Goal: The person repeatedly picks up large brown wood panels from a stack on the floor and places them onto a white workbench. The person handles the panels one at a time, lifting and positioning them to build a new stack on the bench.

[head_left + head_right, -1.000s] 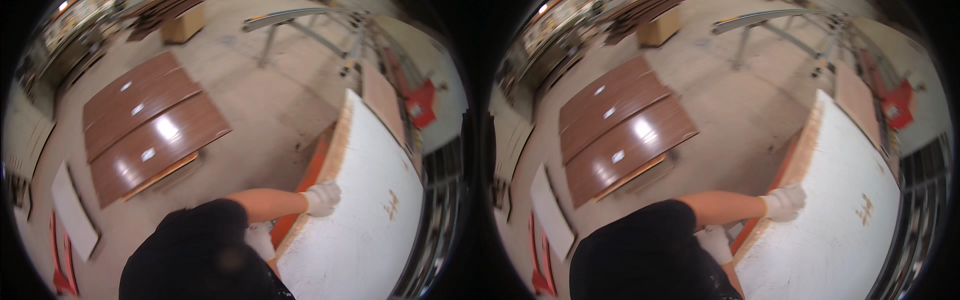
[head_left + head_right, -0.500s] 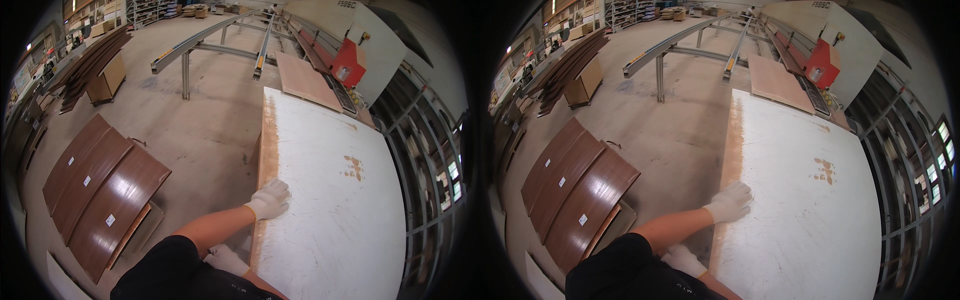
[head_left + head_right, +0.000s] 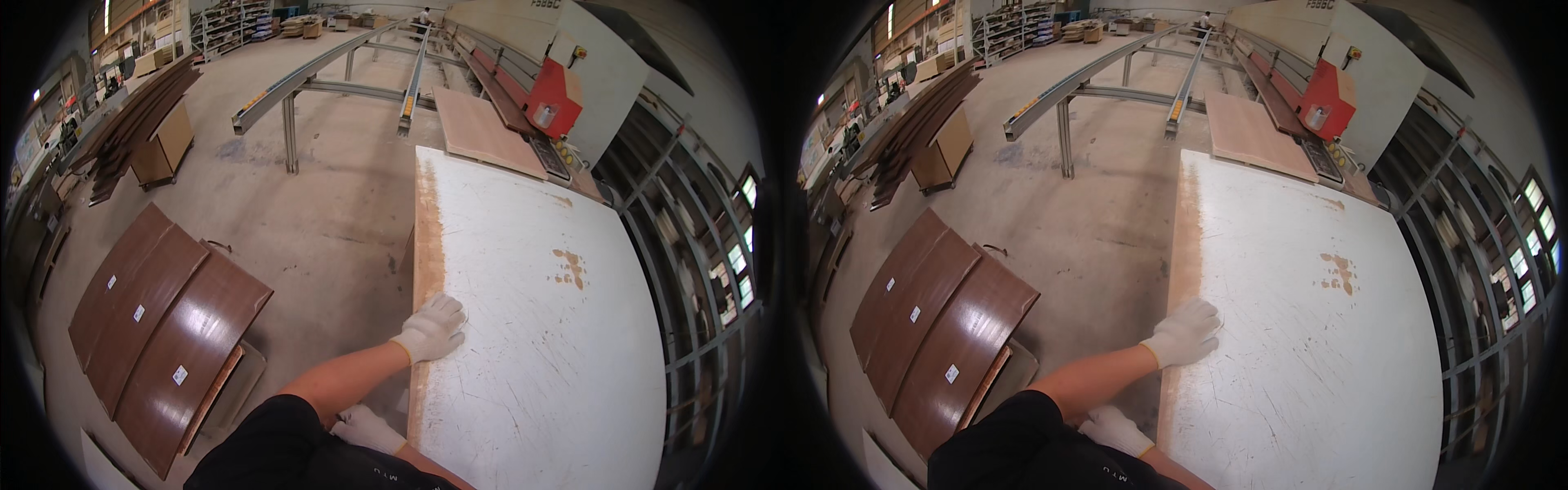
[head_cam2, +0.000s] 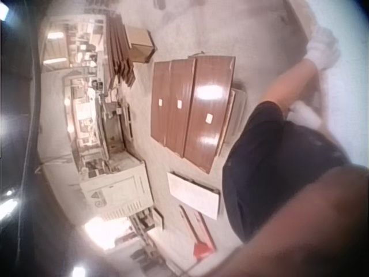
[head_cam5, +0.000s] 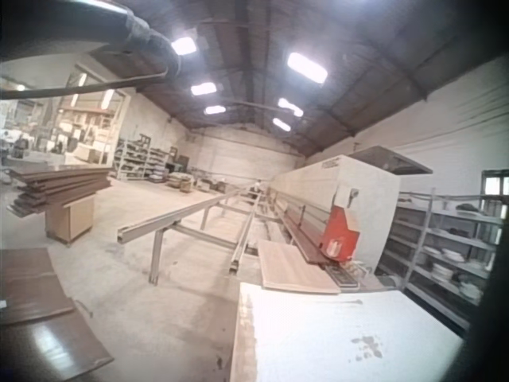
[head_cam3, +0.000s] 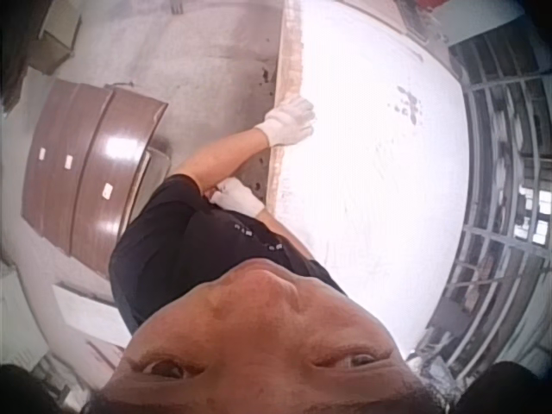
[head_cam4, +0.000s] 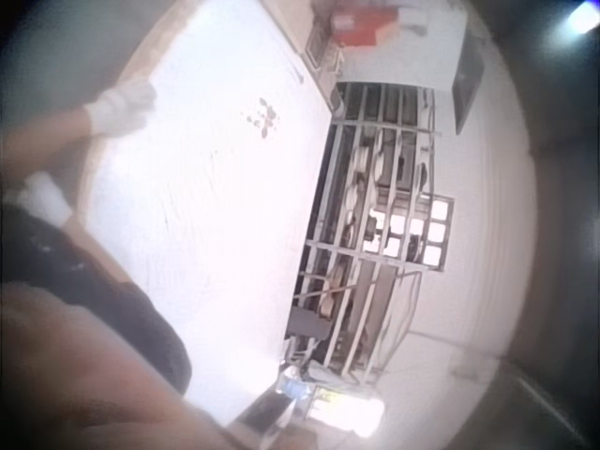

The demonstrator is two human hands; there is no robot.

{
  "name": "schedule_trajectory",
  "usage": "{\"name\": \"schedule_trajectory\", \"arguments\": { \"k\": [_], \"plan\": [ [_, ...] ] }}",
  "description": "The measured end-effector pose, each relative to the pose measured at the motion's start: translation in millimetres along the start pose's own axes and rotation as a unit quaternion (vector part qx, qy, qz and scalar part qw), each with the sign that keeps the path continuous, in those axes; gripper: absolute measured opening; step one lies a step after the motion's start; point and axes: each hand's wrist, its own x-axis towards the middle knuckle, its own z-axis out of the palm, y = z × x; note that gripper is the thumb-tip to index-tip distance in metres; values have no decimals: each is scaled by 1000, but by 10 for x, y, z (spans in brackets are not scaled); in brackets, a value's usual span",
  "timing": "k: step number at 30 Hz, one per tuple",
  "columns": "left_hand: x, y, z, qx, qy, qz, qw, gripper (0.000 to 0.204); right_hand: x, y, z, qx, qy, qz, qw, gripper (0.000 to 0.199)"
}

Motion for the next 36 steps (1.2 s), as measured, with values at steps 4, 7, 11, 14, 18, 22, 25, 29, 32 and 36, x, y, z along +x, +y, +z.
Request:
{"name": "schedule_trajectory", "arguments": {
  "k": [4,7,11,14,18,22,25,29,32,36],
  "plan": [
    [-1,0,1,2,8,7,1000,30,-23,-33,-5,24,3,-3,1000,32],
    [-2,-10,19,1,12,6,1000,30,-56,-92,-24,41,6,-11,999,29],
    [2,-30,54,1,19,11,1000,29,-97,-171,-62,60,-8,4,998,32],
    [3,-42,72,4,22,14,1000,29,-117,-183,-70,61,-3,-13,998,33],
    [7,-51,84,10,31,24,999,28,-94,-115,-37,62,17,-28,998,33],
    [16,-61,86,13,33,33,999,26,-17,-11,6,19,-2,-13,1000,40],
    [24,-61,81,16,37,39,998,26,25,40,20,-7,11,-18,1000,44],
    [23,-46,60,8,28,30,999,27,19,24,18,21,-15,11,1000,43],
    [18,-30,39,4,16,18,1000,28,-12,-32,10,-7,15,2,1000,31],
    [22,-23,11,17,1,20,1000,29,-38,-93,-9,-14,23,2,1000,33]
  ]
}}
